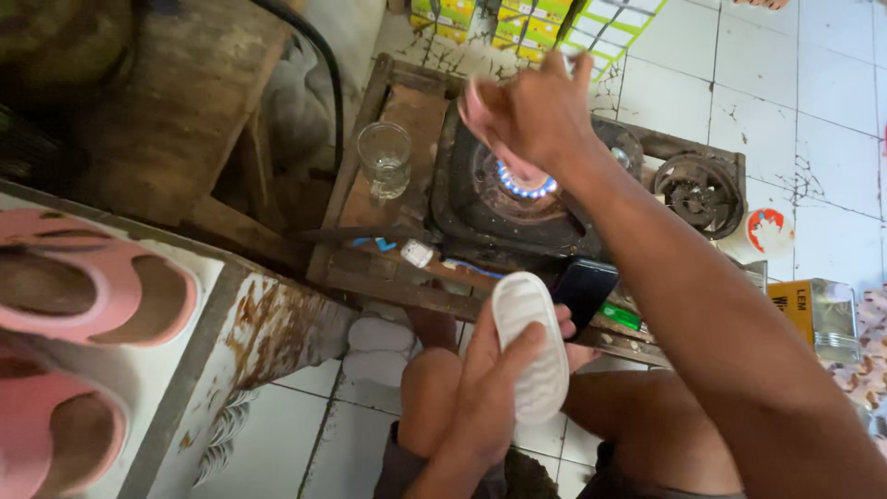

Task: The person repeatedly heats pink slipper soles over a gas flame and presses them onto the upper using a flat metal tool. They handle multiple slippers one at a time, pressing the sole edges to bond them, then place finished units on a nearby shelf.

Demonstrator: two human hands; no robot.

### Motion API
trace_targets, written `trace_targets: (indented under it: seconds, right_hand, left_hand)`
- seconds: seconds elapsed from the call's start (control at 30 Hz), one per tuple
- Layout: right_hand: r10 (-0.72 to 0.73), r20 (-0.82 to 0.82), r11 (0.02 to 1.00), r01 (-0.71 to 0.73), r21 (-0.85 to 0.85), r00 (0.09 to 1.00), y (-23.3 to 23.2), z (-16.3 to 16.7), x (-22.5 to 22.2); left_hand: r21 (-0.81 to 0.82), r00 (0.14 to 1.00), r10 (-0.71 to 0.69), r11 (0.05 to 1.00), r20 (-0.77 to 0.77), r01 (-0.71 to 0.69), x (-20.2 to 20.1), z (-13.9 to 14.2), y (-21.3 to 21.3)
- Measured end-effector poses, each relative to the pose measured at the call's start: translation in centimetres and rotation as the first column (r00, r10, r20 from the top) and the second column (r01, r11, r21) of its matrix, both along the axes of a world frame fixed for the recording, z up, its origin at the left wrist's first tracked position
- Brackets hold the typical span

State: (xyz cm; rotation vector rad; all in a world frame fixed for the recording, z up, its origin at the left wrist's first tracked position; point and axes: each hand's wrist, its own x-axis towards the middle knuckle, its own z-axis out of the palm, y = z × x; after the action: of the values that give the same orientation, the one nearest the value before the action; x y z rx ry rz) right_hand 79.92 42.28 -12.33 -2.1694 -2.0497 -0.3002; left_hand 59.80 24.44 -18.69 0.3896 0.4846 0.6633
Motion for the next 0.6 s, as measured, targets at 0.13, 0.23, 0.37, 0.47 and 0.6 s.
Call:
trace_targets:
  seconds: [0.13, 0.23, 0.37, 0.47, 0.6]
  right_hand:
    - [-0.27, -0.247, 0.919, 0.173, -0.353, 0.931, -8.2, 0.9, 2.7]
    - [-0.237, -0.971, 0.968, 0.089, -0.234, 0.022, -18.5, 0.7, 2.9]
    - [0.175, -0.537, 0.966, 0.249, -0.068, -0.825, -32.1, -2.8, -2.1]
    - [0.316, -0.309, 0.94, 0.34, -0.025, -0.897, -37.8, -4.9, -6.1]
    - [0.324, -0.362, 0.924, 0.374, -0.075, -0.874, -40.9, -4.5, -9.9]
  left_hand:
    - [-0.011, 0.997, 0.082, 0.997, -0.007, -0.082, 0.1, -0.2, 0.1]
    - [0.056, 0.997, 0.081, 0.995, 0.006, -0.082, -0.1, -0.1, -0.3]
    - [0.132, 0.998, 0.017, 0.991, 0.056, -0.025, -0.9, 0.7, -1.7]
    - [0.078, 1.0, -0.014, 0.997, 0.018, 0.013, -2.1, 1.3, -4.0]
    - [0.014, 0.982, -0.014, 1.0, 0.19, 0.011, -3.7, 1.6, -7.8]
